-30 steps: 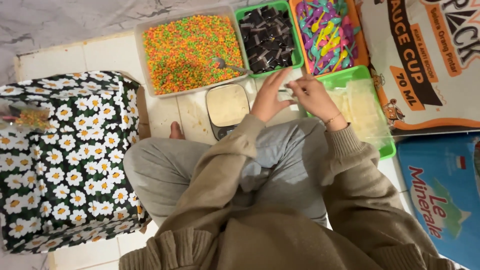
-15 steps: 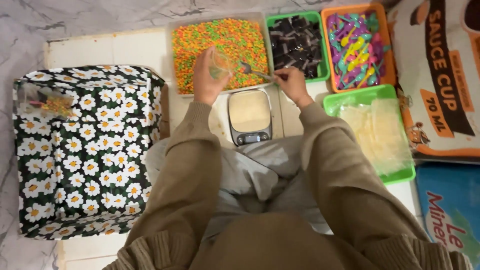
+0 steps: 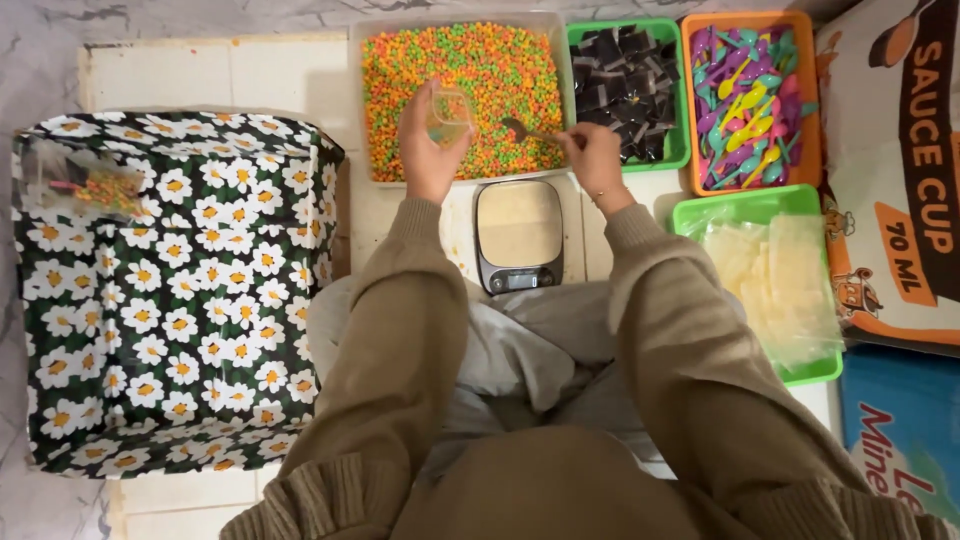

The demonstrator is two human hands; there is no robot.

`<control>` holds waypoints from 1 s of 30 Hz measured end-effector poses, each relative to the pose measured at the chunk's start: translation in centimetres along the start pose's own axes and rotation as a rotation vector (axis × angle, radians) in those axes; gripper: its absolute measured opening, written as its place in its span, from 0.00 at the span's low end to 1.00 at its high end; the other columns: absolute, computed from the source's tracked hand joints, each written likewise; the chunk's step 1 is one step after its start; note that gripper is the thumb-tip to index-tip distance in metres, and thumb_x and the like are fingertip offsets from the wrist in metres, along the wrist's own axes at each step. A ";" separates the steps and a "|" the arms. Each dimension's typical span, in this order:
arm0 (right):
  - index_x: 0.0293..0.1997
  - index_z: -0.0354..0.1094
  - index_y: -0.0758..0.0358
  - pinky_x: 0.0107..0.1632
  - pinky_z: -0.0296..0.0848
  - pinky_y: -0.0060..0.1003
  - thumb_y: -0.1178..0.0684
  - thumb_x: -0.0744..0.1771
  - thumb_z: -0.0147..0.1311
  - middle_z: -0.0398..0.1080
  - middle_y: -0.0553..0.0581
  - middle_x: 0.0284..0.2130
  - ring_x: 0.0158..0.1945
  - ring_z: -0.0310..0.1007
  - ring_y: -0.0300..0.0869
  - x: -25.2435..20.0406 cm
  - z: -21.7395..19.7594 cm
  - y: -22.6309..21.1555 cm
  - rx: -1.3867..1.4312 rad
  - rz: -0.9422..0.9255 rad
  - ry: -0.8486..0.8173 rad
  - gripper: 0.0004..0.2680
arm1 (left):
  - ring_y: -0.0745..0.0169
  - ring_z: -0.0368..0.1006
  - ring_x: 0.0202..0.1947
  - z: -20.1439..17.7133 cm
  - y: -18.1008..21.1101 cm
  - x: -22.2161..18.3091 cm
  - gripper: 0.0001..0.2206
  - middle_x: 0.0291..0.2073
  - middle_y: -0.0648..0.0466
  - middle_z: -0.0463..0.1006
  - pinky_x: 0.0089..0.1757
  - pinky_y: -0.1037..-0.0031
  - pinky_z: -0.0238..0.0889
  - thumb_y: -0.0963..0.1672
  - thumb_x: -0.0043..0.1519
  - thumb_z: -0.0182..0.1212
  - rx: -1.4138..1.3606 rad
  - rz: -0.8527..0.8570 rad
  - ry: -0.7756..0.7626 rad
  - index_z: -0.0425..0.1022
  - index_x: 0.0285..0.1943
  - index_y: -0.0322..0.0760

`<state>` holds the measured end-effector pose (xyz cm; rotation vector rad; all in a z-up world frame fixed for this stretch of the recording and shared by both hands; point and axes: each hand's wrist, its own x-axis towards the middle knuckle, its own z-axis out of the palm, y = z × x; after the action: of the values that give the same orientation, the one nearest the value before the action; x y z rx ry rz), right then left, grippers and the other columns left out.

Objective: The person is portioning out colorful sprinkles into small plastic bags, weighing each bag on a digital scale to ensure consistency.

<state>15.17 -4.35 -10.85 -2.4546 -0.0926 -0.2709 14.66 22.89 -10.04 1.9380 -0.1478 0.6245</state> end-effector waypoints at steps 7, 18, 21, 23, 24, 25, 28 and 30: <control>0.34 0.80 0.64 0.27 0.62 0.26 0.51 0.68 0.61 0.70 0.47 0.18 0.21 0.60 0.32 -1.5 2.9 -2.6 0.392 0.245 -0.135 0.08 | 0.50 0.70 0.60 -0.3 0.0 0.4 0.36 0.60 0.52 0.74 0.59 0.62 0.67 0.37 0.49 0.78 0.066 -0.061 0.024 0.65 0.68 0.44; 0.32 0.78 0.68 0.24 0.58 0.24 0.57 0.68 0.60 0.67 0.49 0.19 0.20 0.59 0.32 0.0 2.2 -0.7 0.936 0.727 0.020 0.07 | 0.50 0.69 0.60 -0.4 -0.9 0.8 0.33 0.59 0.52 0.74 0.58 0.61 0.67 0.39 0.53 0.77 0.132 -0.101 0.061 0.67 0.68 0.43; 0.27 0.75 0.63 0.22 0.59 0.24 0.57 0.69 0.59 0.69 0.49 0.18 0.18 0.60 0.31 1.3 0.1 -0.6 0.924 0.680 0.036 0.09 | 0.51 0.72 0.56 0.1 -1.5 1.0 0.35 0.56 0.53 0.76 0.58 0.61 0.67 0.38 0.49 0.79 0.132 -0.013 0.080 0.67 0.65 0.42; 0.29 0.75 0.65 0.21 0.57 0.24 0.53 0.66 0.63 0.66 0.49 0.18 0.18 0.57 0.31 2.3 -1.6 -1.2 0.933 0.694 0.133 0.08 | 0.51 0.70 0.58 0.4 -1.7 0.9 0.36 0.59 0.54 0.76 0.57 0.63 0.67 0.38 0.49 0.80 0.190 0.006 0.052 0.66 0.68 0.43; 0.29 0.75 0.65 0.21 0.57 0.24 0.53 0.66 0.63 0.66 0.49 0.18 0.18 0.57 0.31 3.0 -2.4 -1.7 0.932 0.694 0.136 0.08 | 0.51 0.70 0.58 0.6 -1.6 1.1 0.36 0.59 0.54 0.76 0.57 0.63 0.67 0.38 0.49 0.80 0.187 0.007 0.051 0.66 0.68 0.43; 0.28 0.74 0.64 0.22 0.57 0.24 0.53 0.66 0.63 0.66 0.48 0.18 0.18 0.57 0.31 3.6 -3.1 -2.1 0.904 0.657 0.153 0.08 | 0.52 0.70 0.58 0.7 -1.5 1.2 0.36 0.58 0.55 0.76 0.57 0.63 0.66 0.38 0.49 0.79 0.187 0.014 0.036 0.65 0.67 0.44; 0.26 0.73 0.65 0.22 0.56 0.24 0.54 0.67 0.63 0.66 0.49 0.19 0.18 0.56 0.30 4.8 -5.0 -4.6 0.908 0.571 0.176 0.09 | 0.51 0.70 0.56 1.1 -1.2 1.6 0.35 0.56 0.54 0.76 0.56 0.62 0.66 0.39 0.48 0.79 0.172 0.007 -0.004 0.66 0.66 0.44; 0.25 0.72 0.66 0.22 0.55 0.23 0.55 0.67 0.63 0.66 0.50 0.19 0.18 0.55 0.31 5.3 -5.9 -6.5 0.939 0.520 0.181 0.10 | 0.50 0.70 0.55 1.4 -1.4 1.8 0.34 0.55 0.52 0.76 0.55 0.62 0.67 0.39 0.47 0.79 0.157 -0.008 -0.026 0.68 0.64 0.43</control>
<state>18.49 -2.98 -1.28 -1.4437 0.4050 -0.1588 17.22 22.62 -10.70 2.0973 -0.1100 0.6207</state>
